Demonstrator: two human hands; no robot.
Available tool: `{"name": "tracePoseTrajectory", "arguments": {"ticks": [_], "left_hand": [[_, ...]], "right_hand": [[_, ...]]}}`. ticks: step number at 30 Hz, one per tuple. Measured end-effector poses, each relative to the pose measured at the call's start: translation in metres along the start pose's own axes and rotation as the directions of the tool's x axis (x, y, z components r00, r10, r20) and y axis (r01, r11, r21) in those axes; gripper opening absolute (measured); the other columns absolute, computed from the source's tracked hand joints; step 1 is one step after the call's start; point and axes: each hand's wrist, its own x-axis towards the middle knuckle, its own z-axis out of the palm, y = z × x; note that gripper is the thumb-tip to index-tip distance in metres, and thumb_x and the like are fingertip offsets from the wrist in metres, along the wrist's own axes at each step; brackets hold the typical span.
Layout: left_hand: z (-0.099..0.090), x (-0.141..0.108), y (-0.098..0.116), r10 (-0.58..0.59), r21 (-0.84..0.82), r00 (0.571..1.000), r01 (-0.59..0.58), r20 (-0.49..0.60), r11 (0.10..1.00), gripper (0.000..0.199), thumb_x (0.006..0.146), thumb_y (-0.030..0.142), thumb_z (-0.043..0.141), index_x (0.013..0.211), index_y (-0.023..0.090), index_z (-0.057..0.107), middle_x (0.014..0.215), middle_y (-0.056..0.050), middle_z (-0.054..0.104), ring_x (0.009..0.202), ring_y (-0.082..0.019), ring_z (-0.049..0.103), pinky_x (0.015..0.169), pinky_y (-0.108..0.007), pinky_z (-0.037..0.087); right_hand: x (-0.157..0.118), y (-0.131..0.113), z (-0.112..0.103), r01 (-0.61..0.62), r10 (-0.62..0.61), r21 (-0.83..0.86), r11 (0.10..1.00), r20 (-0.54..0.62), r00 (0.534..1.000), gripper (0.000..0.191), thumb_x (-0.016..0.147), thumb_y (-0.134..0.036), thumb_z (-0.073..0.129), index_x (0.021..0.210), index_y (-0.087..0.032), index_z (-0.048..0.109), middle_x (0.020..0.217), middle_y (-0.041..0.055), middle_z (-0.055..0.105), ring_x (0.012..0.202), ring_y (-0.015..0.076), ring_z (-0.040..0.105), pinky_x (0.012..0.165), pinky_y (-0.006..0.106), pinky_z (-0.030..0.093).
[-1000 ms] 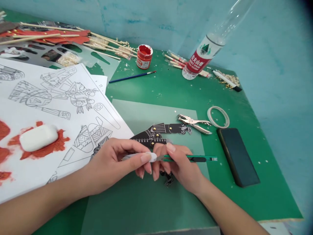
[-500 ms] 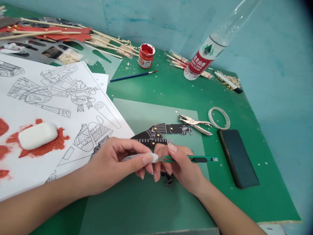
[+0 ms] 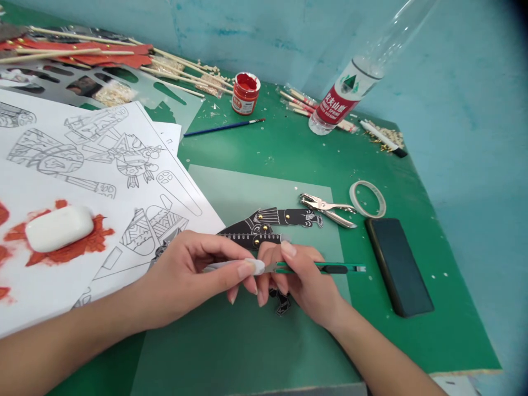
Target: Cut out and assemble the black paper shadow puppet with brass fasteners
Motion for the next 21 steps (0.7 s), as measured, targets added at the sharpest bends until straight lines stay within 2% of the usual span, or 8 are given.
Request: {"name": "tracePoseTrajectory", "arguments": {"ticks": [8, 15, 21], "left_hand": [[-0.0003, 0.0009, 0.0011, 0.002, 0.015, 1.0, -0.003, 0.003, 1.0, 0.016, 0.093, 0.03, 0.074, 0.085, 0.02, 0.083, 0.073, -0.003, 0.078, 0.058, -0.01, 0.064, 0.058, -0.018, 0.058], [0.0004, 0.0013, 0.0011, 0.0, 0.021, 1.0, 0.0, -0.001, 1.0, 0.016, 0.092, 0.03, 0.074, 0.084, 0.019, 0.082, 0.072, -0.002, 0.077, 0.059, -0.01, 0.064, 0.057, -0.018, 0.057], [0.0013, 0.0, -0.0009, 0.004, 0.032, 0.999, -0.003, -0.033, 0.999, 0.014, 0.092, 0.029, 0.074, 0.084, 0.019, 0.081, 0.07, -0.002, 0.076, 0.056, -0.009, 0.061, 0.055, -0.017, 0.054]], "right_hand": [[-0.0001, -0.0001, 0.0006, 0.003, -0.003, 0.015, 1.0, 0.001, 1.0, 0.054, 0.108, -0.045, 0.04, 0.06, -0.023, 0.051, 0.068, 0.0047, 0.071, 0.078, 0.021, 0.066, 0.076, 0.036, 0.047], [0.0007, -0.0008, 0.0021, -0.01, 0.009, -0.039, 0.999, -0.013, 1.0, 0.055, 0.106, -0.051, 0.042, 0.059, -0.024, 0.051, 0.064, 0.0045, 0.069, 0.071, 0.0207, 0.06, 0.07, 0.036, 0.044], [0.0013, -0.0017, 0.0033, -0.001, 0.001, -0.02, 1.0, 0.0, 1.0, 0.054, 0.108, -0.047, 0.04, 0.06, -0.024, 0.049, 0.066, 0.0043, 0.071, 0.077, 0.0212, 0.065, 0.078, 0.036, 0.046]]}}
